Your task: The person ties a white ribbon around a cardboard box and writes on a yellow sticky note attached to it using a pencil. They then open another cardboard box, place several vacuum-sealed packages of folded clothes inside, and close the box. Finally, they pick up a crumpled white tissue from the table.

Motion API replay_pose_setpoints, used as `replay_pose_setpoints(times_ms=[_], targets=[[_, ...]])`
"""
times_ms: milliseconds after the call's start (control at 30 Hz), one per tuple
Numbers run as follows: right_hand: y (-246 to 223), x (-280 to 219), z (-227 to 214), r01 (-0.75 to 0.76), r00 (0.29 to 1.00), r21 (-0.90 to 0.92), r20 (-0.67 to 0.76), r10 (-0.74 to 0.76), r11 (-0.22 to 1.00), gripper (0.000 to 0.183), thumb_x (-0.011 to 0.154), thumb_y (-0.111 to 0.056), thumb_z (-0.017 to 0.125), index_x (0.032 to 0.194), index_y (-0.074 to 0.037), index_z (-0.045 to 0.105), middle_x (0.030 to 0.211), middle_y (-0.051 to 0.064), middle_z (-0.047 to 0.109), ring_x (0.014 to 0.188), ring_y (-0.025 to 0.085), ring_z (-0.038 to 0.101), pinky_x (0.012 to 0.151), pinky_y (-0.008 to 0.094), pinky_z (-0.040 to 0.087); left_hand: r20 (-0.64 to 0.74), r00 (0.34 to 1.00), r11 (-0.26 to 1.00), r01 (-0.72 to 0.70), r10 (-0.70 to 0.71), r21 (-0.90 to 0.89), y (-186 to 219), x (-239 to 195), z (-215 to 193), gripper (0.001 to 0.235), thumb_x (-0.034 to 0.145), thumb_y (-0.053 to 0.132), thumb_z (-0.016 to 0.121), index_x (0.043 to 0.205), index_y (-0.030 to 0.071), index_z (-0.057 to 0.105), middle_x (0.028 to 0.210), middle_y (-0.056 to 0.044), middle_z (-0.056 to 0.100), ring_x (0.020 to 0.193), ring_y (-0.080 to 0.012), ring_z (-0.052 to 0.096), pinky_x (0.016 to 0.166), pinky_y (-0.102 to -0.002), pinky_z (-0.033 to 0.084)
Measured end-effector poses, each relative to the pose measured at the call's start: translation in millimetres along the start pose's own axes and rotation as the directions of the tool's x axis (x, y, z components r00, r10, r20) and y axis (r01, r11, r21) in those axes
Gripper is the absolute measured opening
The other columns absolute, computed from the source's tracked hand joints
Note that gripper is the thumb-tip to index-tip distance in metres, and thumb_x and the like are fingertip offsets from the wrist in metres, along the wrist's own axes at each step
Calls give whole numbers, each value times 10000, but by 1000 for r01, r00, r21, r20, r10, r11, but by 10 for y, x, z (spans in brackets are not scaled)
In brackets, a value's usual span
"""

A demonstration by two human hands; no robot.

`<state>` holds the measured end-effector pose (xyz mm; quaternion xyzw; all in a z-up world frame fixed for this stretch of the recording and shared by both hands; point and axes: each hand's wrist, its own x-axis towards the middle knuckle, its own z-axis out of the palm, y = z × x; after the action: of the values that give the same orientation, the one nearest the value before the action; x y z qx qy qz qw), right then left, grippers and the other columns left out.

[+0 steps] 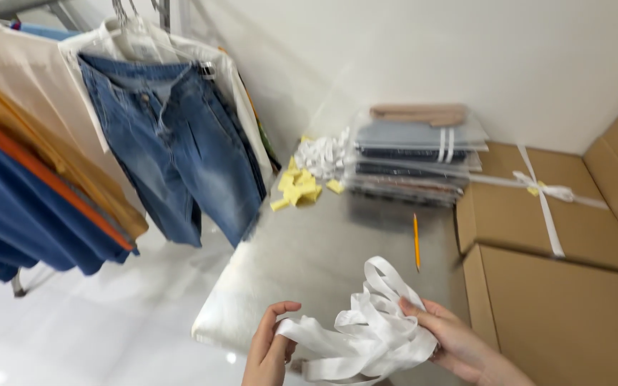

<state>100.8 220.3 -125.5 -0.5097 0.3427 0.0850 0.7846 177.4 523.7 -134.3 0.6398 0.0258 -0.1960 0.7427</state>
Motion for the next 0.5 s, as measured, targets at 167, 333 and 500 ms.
replay_pose_setpoints(times_ms=[167, 333, 500], targets=[[704, -584, -521, -123, 981, 134, -131, 140, 983, 296, 944, -268, 783, 1114, -29, 747, 770, 105, 626, 643, 209, 541, 545, 360, 367, 170, 977, 974, 96, -132, 205, -42, -679, 143, 197, 772, 41, 652, 960, 100, 638, 702, -24, 403, 676, -159, 381, 676, -303, 288], [2125, -468, -1950, -27, 966, 161, -251, 67, 987, 311, 962, -88, 662, 1204, 35, 813, 704, 225, 688, 474, 288, 562, 388, 417, 424, 377, 900, 795, -387, 217, 468, 83, -959, 347, 101, 966, 216, 678, 883, 164, 704, 655, 55, 499, 621, -85, 432, 625, -257, 385], [2598, -1296, -2150, -82, 877, 198, -451, 165, 977, 247, 981, -260, 774, 1025, -97, 593, 767, 106, 541, 550, 174, 357, 447, 307, 170, 573, 798, 615, -550, 187, 565, 389, -1385, 521, 194, 1039, 259, 560, 1168, 234, 703, 559, 27, 357, 530, -146, 349, 562, -311, 330]])
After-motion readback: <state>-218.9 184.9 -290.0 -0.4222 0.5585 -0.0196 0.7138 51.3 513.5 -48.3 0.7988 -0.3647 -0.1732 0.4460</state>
